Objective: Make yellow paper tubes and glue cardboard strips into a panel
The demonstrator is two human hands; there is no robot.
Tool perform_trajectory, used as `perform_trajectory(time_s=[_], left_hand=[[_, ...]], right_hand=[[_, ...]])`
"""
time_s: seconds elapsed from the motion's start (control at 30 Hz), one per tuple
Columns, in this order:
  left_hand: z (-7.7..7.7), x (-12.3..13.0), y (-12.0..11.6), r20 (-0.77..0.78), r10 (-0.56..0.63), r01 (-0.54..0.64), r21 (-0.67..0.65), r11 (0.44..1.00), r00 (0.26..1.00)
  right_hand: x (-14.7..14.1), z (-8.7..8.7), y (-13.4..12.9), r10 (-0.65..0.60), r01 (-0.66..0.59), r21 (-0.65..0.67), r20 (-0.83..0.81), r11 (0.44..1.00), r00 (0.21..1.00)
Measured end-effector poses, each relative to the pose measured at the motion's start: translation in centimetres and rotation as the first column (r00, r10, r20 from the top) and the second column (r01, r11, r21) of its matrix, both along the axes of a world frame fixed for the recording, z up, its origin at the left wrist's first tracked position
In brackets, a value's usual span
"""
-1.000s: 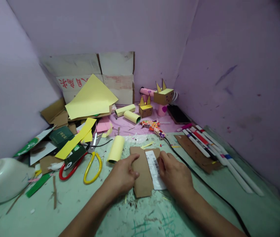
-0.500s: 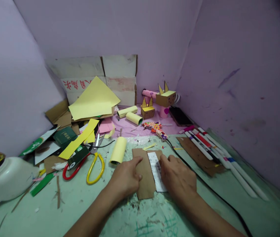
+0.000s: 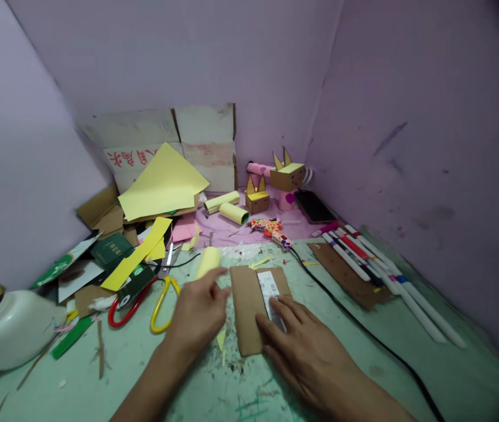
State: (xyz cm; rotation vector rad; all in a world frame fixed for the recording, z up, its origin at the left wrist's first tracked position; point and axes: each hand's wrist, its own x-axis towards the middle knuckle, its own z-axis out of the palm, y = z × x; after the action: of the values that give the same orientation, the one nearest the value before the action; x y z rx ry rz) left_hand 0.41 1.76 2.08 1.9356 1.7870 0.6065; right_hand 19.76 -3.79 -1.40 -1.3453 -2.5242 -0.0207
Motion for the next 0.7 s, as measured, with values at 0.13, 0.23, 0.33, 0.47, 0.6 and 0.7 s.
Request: perform_trajectory(time_s=[0.13, 0.23, 0.33, 0.47, 0.6, 0.7], left_hand=[[0.7, -1.4, 1.0, -0.311, 0.216, -0.168, 0.175, 0.97, 0.926], [0.4, -1.7, 1.6, -0.368, 0.158, -0.16, 0.024, 0.987, 0.916], [0.2, -1.6, 1.9, -0.289, 0.149, -0.163, -0.026, 0.986, 0.946], [0.1, -1.3, 1.4, -0.063, -0.044, 0.053, 0.136, 0.989, 0.997], [-0.5, -0.2, 0.6, -0.013, -0.389, 0.381, 0.231, 0.895, 0.921], [-1.4, 0.6, 0.2, -0.064, -0.506, 0.505, 0.247, 0.827, 0.86]], right_hand=[[-0.2, -0.7, -0.4, -0.012, 0.01, 0.032, 0.041, 0.999, 0.999], [-0.3, -0.7, -0.4, -0.033, 0.033, 0.028, 0.014, 0.999, 0.999], [-0.6, -0.4, -0.6, -0.069, 0.069, 0.009, -0.041, 0.998, 0.997], [-1.5, -0.8, -1.1, -0.137, 0.143, 0.051, -0.105, 0.988, 0.985], [-2.6, -2.6, -1.6, -0.174, 0.188, 0.241, -0.081, 0.952, 0.981], [-3.0, -3.5, -2.1, -0.2, 0.207, 0.271, -0.055, 0.94, 0.978]])
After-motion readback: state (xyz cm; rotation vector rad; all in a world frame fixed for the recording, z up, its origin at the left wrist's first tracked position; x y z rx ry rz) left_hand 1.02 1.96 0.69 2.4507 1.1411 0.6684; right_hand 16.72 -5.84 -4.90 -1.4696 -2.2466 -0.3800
